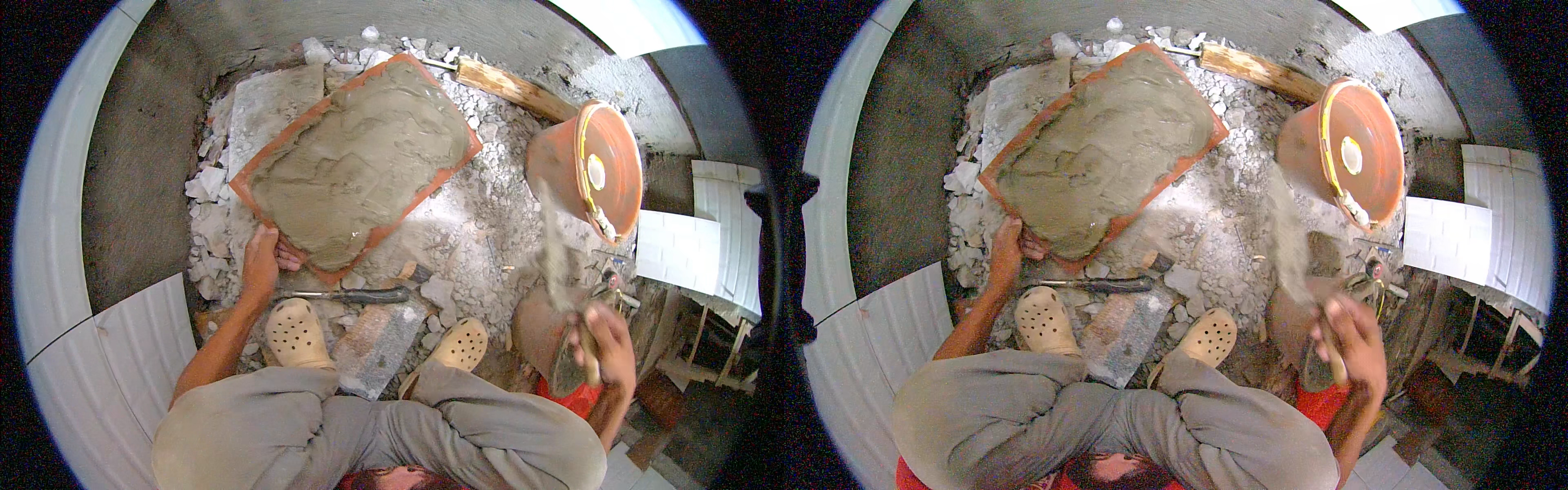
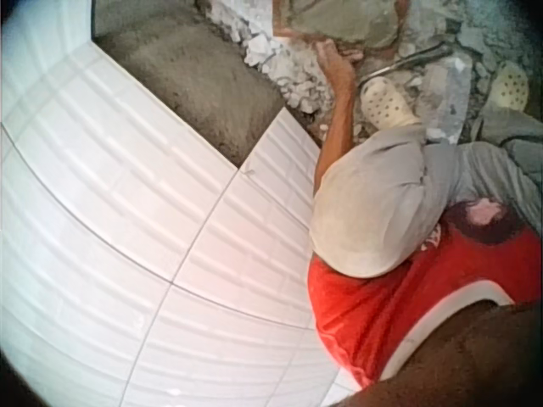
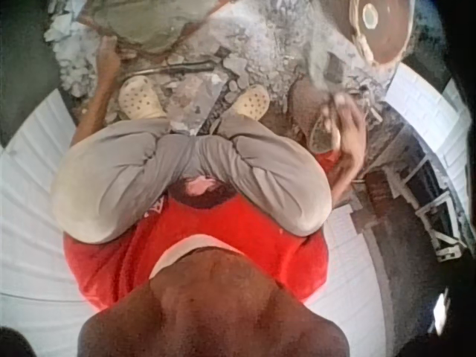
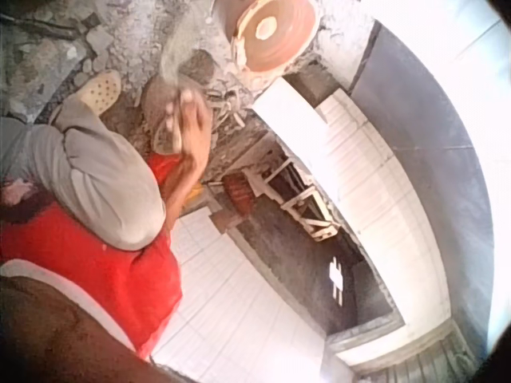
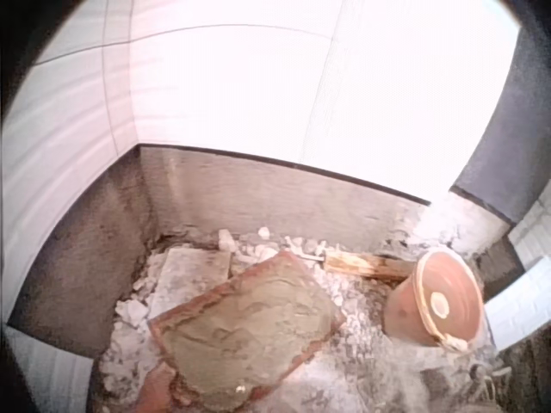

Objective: The person scoops cement from a bucket and spreads it onto a terracotta tile using a trowel. They then press the tile onto a wall and adjust its position to align with existing tiles.

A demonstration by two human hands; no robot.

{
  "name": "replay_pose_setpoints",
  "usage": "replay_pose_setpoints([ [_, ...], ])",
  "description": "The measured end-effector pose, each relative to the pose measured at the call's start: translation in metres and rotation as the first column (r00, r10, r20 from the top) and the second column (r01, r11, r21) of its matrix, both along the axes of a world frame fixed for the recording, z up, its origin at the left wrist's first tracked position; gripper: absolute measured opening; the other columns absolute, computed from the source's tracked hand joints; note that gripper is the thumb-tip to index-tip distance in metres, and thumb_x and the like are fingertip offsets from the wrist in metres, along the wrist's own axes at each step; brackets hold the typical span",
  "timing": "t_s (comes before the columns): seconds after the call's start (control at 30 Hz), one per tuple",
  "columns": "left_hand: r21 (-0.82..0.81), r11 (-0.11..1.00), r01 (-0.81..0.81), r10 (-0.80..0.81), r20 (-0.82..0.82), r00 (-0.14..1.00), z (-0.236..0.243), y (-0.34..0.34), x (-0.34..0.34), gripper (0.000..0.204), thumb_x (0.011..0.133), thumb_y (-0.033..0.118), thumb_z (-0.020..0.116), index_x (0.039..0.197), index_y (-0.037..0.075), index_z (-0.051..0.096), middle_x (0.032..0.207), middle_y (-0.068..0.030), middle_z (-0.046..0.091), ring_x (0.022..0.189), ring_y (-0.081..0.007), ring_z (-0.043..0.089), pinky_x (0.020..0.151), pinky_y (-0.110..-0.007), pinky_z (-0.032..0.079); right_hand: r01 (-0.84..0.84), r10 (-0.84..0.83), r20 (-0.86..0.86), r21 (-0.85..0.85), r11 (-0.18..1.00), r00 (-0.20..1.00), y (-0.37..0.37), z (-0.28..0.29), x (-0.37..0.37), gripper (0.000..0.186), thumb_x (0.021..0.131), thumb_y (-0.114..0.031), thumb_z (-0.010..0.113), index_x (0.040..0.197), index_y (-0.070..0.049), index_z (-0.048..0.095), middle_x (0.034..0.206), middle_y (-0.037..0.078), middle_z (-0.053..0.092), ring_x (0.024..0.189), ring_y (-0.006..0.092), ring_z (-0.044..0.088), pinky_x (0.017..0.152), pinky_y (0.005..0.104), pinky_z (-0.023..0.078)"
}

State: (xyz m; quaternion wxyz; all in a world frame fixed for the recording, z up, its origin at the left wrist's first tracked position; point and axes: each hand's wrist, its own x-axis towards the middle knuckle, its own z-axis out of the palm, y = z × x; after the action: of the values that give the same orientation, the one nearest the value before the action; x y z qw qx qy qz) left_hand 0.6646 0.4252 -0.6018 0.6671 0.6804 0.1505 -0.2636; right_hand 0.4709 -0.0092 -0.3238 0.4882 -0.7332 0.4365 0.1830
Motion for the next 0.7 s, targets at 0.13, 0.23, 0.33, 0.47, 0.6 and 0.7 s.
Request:
replay_pose_setpoints([
  [0.13,-0.038,0.997,-0.070,0.067,-0.074,0.995,0.006,-0.004,0.001,0.040,0.104,0.038,0.037,0.104,0.002,0.054,0.079,-0.0107,0.064,0.056,-0.0171,0.062,0.050,-0.026,0.053,0.163,-0.179,-0.001,-0.398,0.903,0.984,-0.016,0.058,-0.106,0.031,0.097,-0.033,0.061,0.106,-0.004,0.064,0.082,0.005,0.059,0.058,0.0120,0.055,0.050,0.0272,0.045],
  [0.23,-0.050,0.991,-0.123,0.121,-0.040,0.992,0.016,-0.012,0.001,0.042,0.105,0.039,0.037,0.103,0.001,0.054,0.077,-0.0108,0.064,0.056,-0.0173,0.062,0.049,-0.026,0.052,0.112,-0.240,-0.203,-0.496,0.861,0.949,-0.036,0.083,-0.168,0.029,0.096,-0.030,0.061,0.102,-0.002,0.064,0.092,0.007,0.058,0.072,0.0163,0.058,0.063,0.0335,0.049],
  [0.33,-0.025,0.993,-0.116,0.115,-0.025,0.993,0.027,-0.018,0.001,0.042,0.105,0.039,0.037,0.103,0.001,0.055,0.076,-0.0105,0.065,0.056,-0.0168,0.062,0.047,-0.026,0.050,-0.061,-0.233,-0.387,-0.614,0.787,0.892,-0.050,0.067,-0.208,0.031,0.093,-0.031,0.063,0.101,-0.002,0.066,0.094,0.015,0.062,0.083,0.0289,0.062,0.077,0.0432,0.049],
  [0.47,-0.007,0.997,-0.081,0.081,0.080,0.994,0.036,-0.018,0.002,0.041,0.105,0.039,0.036,0.103,0.002,0.055,0.074,-0.0094,0.064,0.057,-0.0155,0.062,0.046,-0.025,0.047,-0.456,0.019,-0.648,-0.515,0.726,0.762,-0.074,0.024,-0.219,0.034,0.088,-0.035,0.065,0.103,-0.006,0.071,0.104,0.023,0.066,0.095,0.0409,0.063,0.082,0.0516,0.048],
  [0.6,-0.011,0.995,-0.097,0.098,0.074,0.992,0.036,-0.013,0.004,0.039,0.105,0.038,0.037,0.104,0.003,0.055,0.075,-0.0070,0.064,0.058,-0.0138,0.061,0.045,-0.023,0.046,-0.666,0.159,-0.777,-0.392,0.635,0.609,-0.085,-0.005,-0.210,0.036,0.086,-0.038,0.067,0.103,-0.006,0.070,0.105,0.020,0.067,0.096,0.0412,0.063,0.083,0.0512,0.049],
  [0.7,0.003,0.994,-0.109,0.109,0.038,0.993,0.032,-0.011,0.005,0.037,0.106,0.037,0.037,0.104,0.004,0.055,0.076,-0.0055,0.064,0.058,-0.0130,0.061,0.046,-0.023,0.046,-0.686,0.116,-0.783,-0.450,0.571,0.611,-0.081,0.009,-0.198,0.036,0.086,-0.037,0.067,0.104,-0.006,0.069,0.105,0.021,0.067,0.096,0.0413,0.063,0.083,0.0507,0.049],
])
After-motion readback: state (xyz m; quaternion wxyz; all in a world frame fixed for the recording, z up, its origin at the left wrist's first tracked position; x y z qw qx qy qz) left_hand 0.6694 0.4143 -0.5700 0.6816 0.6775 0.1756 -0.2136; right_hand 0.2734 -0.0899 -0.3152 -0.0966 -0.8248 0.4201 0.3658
